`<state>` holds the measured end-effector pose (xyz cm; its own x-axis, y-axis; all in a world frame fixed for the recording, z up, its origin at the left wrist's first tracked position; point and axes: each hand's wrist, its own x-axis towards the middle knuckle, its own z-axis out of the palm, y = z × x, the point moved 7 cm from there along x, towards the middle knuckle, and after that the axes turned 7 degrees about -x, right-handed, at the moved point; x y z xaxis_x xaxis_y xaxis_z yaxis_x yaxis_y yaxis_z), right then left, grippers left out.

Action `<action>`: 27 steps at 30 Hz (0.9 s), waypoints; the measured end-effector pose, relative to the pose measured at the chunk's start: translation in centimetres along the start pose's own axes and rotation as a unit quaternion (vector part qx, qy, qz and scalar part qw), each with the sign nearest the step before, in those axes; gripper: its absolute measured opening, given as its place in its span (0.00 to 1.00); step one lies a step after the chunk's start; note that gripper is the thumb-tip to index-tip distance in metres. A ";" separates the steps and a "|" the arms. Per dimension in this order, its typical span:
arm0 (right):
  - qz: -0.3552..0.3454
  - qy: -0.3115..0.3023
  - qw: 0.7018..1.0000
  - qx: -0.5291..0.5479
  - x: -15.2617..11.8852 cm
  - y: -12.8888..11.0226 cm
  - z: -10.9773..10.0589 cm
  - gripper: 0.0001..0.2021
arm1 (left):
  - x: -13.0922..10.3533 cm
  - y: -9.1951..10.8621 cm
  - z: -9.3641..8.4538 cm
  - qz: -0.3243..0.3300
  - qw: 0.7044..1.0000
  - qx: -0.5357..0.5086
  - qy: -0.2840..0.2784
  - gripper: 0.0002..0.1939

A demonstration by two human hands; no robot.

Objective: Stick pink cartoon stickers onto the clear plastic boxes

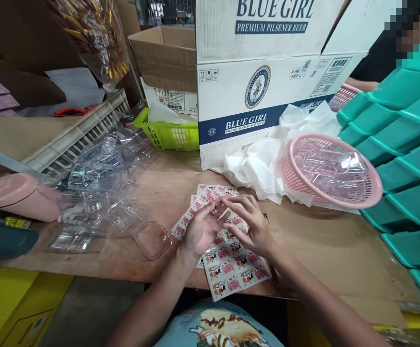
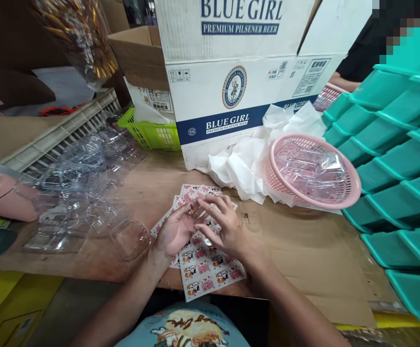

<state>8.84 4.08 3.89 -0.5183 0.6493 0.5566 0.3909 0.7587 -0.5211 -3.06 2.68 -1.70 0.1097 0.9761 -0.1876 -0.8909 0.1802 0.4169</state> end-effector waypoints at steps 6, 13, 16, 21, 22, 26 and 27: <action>0.345 0.085 0.841 0.409 -1.9 1.3 2.8 0.13 | -1.3 -0.7 2.7 0.102 0.980 0.163 -0.059 0.22; 0.317 0.187 0.883 0.292 -3.5 1.4 -2.7 0.08 | -12.0 7.7 2.5 0.327 0.650 0.685 0.042 0.27; 0.289 0.127 0.905 0.286 -3.6 -0.4 -2.1 0.10 | -15.2 10.1 -0.4 0.290 0.502 0.810 0.087 0.22; 0.214 -0.014 0.911 0.353 -3.0 -4.8 2.4 0.26 | -14.7 10.4 -5.7 0.262 0.388 0.873 0.138 0.39; 0.209 -0.026 0.909 0.361 -3.1 -5.1 3.0 0.28 | -14.5 10.4 -6.4 0.274 0.393 0.866 0.143 0.36; 0.212 -0.033 0.907 0.362 -3.5 -4.9 3.5 0.31 | -14.8 10.7 -8.0 0.306 0.491 0.803 0.144 0.33; 0.212 -0.035 0.908 0.361 -3.6 -4.8 3.5 0.31 | -15.1 10.8 -8.1 0.302 0.532 0.778 0.145 0.33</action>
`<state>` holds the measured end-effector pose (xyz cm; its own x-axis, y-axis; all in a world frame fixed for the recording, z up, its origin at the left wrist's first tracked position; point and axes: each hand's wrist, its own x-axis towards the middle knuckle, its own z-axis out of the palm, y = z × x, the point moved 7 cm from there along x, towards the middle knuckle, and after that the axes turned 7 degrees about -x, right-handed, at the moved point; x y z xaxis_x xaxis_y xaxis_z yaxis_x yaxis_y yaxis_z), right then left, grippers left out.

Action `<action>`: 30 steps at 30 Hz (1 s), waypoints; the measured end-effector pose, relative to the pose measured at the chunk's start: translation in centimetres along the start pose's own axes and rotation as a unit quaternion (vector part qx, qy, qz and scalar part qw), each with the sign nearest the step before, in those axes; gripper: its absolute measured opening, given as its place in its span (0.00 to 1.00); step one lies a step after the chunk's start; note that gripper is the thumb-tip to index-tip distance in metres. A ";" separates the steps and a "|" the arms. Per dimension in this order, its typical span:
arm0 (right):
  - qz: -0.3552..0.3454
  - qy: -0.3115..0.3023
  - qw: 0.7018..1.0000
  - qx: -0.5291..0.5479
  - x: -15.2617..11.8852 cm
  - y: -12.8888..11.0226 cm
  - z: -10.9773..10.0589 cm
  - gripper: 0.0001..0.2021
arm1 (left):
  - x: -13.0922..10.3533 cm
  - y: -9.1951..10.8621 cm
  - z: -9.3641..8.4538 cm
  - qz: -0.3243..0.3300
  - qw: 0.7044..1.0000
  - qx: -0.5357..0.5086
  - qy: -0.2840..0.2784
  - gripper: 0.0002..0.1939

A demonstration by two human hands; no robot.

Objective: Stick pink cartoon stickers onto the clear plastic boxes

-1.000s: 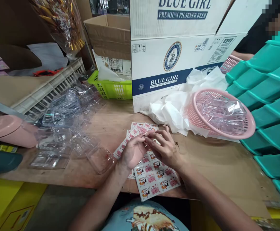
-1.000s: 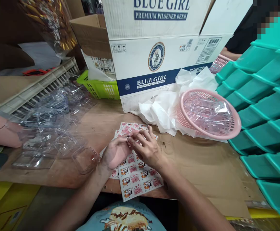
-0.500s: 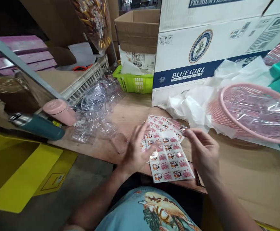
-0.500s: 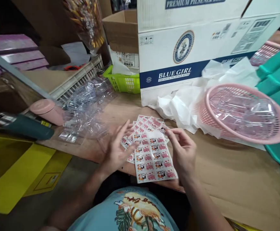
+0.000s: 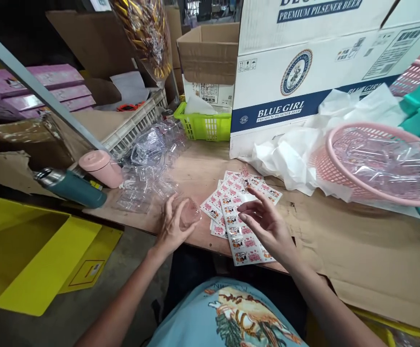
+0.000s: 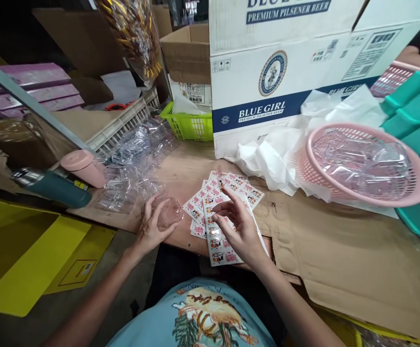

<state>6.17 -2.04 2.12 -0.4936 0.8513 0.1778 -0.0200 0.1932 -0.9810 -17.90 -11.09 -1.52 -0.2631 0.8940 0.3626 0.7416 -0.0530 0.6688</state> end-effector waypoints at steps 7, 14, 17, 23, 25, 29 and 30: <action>-0.069 -0.165 0.984 0.010 2.1 -1.3 2.4 0.51 | 0.0 3.2 2.2 -0.226 0.743 -0.609 -0.163 0.33; -0.196 -0.005 0.968 -0.156 3.5 -3.5 0.6 0.45 | 2.7 5.1 5.8 -0.282 0.690 -0.662 -0.080 0.19; -0.227 0.028 0.941 -0.251 3.1 -2.8 -0.1 0.44 | 2.8 6.6 6.5 -0.252 0.715 -0.649 -0.062 0.20; -0.198 -0.043 0.951 -0.234 3.1 -1.4 -1.6 0.46 | 3.6 8.8 9.2 -0.326 0.609 -0.717 -0.096 0.10; -0.149 -0.116 0.968 -0.168 3.3 -0.9 -2.2 0.55 | 3.7 8.4 10.1 -0.397 0.546 -0.731 -0.097 0.07; -0.084 -0.199 0.976 -0.020 3.8 -0.2 -2.6 0.65 | 3.4 9.1 11.2 -0.471 0.462 -0.735 -0.153 0.10; -0.068 -0.179 0.981 -0.009 4.1 0.1 -2.6 0.64 | 3.6 9.5 11.1 -0.442 0.481 -0.739 -0.167 0.13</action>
<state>6.37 2.77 2.95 -0.7609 0.5919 0.2658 -0.0936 0.3053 -0.9476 -4.92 -3.45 -1.06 0.2239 0.8666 -0.4459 -0.8810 0.3756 0.2877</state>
